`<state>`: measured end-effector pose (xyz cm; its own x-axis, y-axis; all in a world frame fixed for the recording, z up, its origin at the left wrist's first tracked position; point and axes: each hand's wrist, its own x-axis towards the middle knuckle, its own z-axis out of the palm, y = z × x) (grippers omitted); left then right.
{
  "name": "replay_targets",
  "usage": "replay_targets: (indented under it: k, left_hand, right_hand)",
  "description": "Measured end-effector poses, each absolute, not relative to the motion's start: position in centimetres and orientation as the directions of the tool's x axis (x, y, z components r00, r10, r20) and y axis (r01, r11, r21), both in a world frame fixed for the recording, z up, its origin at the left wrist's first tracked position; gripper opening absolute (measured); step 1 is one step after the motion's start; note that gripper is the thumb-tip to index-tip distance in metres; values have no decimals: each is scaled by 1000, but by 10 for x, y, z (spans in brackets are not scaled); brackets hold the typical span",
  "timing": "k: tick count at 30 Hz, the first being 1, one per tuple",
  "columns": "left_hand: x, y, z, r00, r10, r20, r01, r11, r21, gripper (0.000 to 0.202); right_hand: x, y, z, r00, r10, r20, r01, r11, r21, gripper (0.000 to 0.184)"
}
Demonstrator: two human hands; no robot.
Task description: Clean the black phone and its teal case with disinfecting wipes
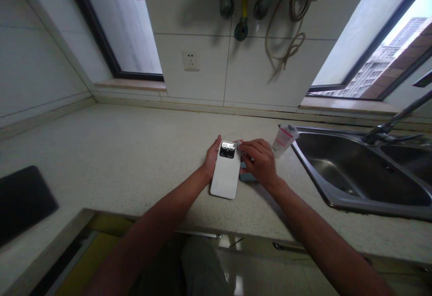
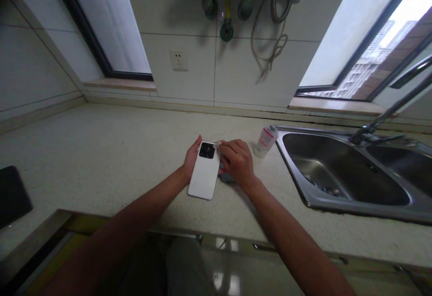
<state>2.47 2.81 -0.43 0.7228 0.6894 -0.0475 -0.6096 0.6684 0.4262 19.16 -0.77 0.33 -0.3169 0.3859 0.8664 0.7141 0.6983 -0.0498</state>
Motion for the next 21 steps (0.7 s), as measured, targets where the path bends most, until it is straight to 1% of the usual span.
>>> replay_targets:
  k: [3, 5, 7, 10, 14, 18, 21]
  left_hand:
    - [24, 31, -6, 764, 642, -66, -561, 710, 426, 66]
    - [24, 34, -10, 758, 650, -58, -570, 702, 426, 67]
    - [24, 36, -13, 749, 661, -39, -586, 689, 426, 66]
    - [24, 37, -13, 717, 696, -38, -618, 660, 428, 62]
    - [23, 34, -6, 618, 781, -89, -691, 593, 414, 60]
    - [21, 35, -3, 491, 866, -96, -786, 487, 381, 62]
    - [19, 36, -3, 450, 887, -103, -814, 455, 362, 57]
  right_hand:
    - [192, -4, -1, -306, 442, 843, 715, 691, -103, 24]
    - [191, -3, -4, -305, 465, 831, 712, 691, -125, 28]
    - [191, -3, -5, -308, 477, 823, 714, 688, -131, 30]
    - [189, -5, -3, -352, 467, 811, 695, 711, -108, 25]
    - [186, -8, -1, -463, 412, 785, 574, 814, -89, 19]
    - [180, -12, -1, -610, 352, 710, 386, 914, -123, 21]
    - [174, -18, -2, -674, 307, 672, 302, 945, -129, 23]
